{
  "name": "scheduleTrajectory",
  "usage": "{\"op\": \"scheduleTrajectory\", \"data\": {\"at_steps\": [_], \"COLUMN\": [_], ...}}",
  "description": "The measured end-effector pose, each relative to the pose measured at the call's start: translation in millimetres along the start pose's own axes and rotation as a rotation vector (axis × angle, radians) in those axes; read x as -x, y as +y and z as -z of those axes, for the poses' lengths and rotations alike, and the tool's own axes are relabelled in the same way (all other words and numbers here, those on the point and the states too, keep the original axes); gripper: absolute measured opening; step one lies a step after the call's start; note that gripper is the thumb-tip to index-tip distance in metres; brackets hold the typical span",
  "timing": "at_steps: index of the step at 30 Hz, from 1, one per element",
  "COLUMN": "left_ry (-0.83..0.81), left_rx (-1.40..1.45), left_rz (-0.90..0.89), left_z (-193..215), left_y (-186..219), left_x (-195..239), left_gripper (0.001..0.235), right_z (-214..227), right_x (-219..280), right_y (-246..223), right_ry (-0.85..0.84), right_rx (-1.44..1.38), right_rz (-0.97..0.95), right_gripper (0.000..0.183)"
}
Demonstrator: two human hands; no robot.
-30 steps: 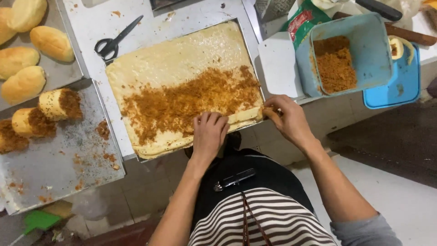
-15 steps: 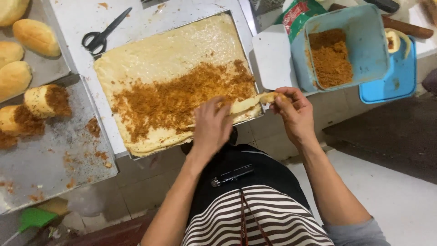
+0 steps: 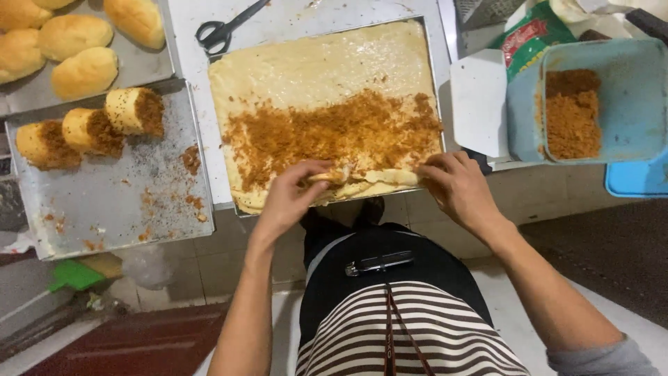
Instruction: Spreading filling on a large cake sheet and rolling it into a log shape.
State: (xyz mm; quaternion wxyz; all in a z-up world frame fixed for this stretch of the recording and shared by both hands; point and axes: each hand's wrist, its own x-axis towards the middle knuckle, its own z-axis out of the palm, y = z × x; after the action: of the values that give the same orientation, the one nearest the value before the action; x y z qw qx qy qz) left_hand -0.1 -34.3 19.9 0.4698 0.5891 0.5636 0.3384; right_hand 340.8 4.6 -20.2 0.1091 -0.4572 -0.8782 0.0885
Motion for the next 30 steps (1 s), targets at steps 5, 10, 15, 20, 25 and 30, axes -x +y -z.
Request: {"op": "scheduleTrajectory", "data": {"at_steps": [5, 10, 15, 20, 25, 30], "left_ry": [-0.048, 0.024, 0.098, 0.057, 0.266, 0.375], "left_rx": [-0.136, 0.102, 0.139, 0.043, -0.197, -0.841], "left_rz": [0.002, 0.144, 0.133, 0.056, 0.111, -0.173], "left_z": [-18.0, -9.4, 12.5, 24.2, 44.6, 49.4], "left_y": [-15.9, -28.2, -22.4, 5.8, -59.3, -100.9], "left_x": [-2.2, 8.0, 22.2, 37.7, 61.1, 71.2], "left_gripper": [0.021, 0.023, 0.025, 0.026, 0.023, 0.011], "right_z": [5.9, -13.7, 21.2, -11.9, -62.6, -64.0], "right_x": [-7.0, -30.1, -48.8, -80.6, -105.8, -98.4], "right_y": [-2.3, -32.0, -70.0, -123.2, -166.8, -176.2], "right_ry": [0.028, 0.023, 0.126, -0.192, -0.16, 0.079], "right_rx": [-0.13, -0.315, -0.791, -1.387, -1.029, -0.296], "right_rz": [0.048, 0.164, -0.199, -0.27, -0.227, 0.165], "right_gripper": [0.034, 0.023, 0.029, 0.035, 0.015, 0.019]}}
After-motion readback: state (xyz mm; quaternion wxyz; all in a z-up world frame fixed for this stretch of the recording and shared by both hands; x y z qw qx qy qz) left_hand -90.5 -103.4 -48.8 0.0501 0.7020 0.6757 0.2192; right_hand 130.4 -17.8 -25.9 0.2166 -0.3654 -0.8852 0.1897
